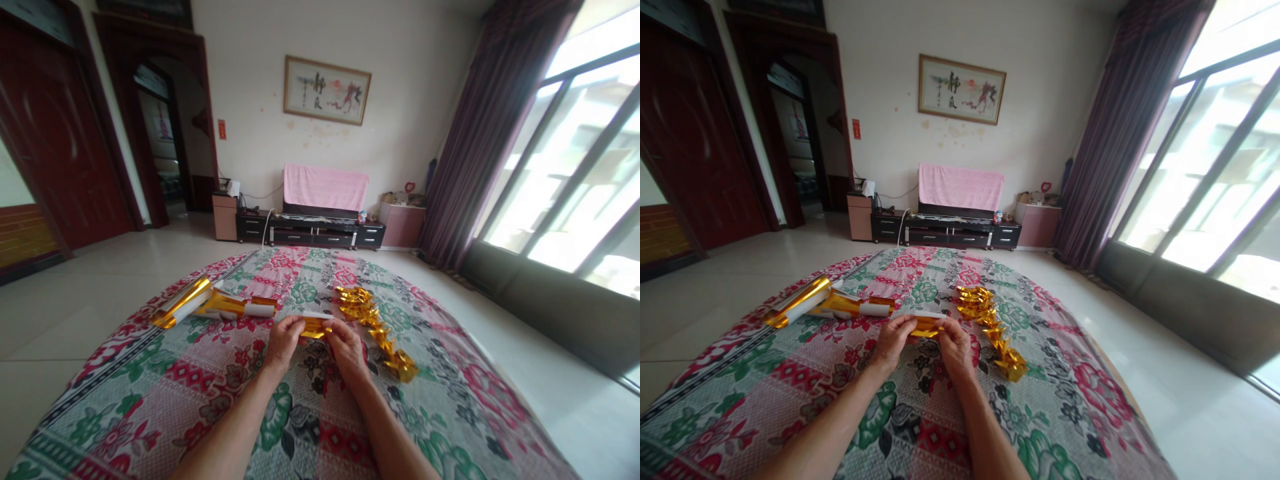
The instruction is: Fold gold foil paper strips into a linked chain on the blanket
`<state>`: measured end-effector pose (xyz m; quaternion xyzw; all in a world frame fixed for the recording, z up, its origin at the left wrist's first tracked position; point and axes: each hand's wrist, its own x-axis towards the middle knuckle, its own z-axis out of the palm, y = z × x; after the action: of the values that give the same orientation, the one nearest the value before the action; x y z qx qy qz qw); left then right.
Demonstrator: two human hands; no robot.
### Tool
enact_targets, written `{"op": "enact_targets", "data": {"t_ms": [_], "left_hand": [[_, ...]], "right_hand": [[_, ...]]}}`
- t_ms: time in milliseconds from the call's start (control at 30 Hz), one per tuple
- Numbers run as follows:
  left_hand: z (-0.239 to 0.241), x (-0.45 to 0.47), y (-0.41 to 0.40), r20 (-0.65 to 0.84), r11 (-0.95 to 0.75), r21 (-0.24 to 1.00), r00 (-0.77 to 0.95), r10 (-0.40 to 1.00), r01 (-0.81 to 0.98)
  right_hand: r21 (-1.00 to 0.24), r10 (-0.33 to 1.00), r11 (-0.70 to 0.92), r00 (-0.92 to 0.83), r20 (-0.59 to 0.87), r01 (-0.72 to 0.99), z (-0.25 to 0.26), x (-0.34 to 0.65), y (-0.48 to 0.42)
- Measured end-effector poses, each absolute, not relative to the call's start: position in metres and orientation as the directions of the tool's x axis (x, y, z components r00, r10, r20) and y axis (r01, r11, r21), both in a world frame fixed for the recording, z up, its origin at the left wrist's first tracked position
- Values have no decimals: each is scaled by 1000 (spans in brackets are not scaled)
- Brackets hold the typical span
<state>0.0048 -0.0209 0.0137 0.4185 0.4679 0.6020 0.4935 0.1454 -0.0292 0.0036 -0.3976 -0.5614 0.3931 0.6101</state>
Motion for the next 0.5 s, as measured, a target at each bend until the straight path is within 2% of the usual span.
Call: {"op": "enact_targets", "data": {"t_ms": [167,400,500], "left_hand": [[10,5,-20,70,-94,980,-135,988,-175],[13,4,-22,116,-125,983,-70,991,-137],[16,1,-25,199,-201,979,-37,979,-42]], "right_hand": [[-958,960,274,76,268,-86,14,144,-36],[-935,959,266,162,233,-234,10,144,-31],[-938,956,243,225,189,-246,7,144,-28]]}}
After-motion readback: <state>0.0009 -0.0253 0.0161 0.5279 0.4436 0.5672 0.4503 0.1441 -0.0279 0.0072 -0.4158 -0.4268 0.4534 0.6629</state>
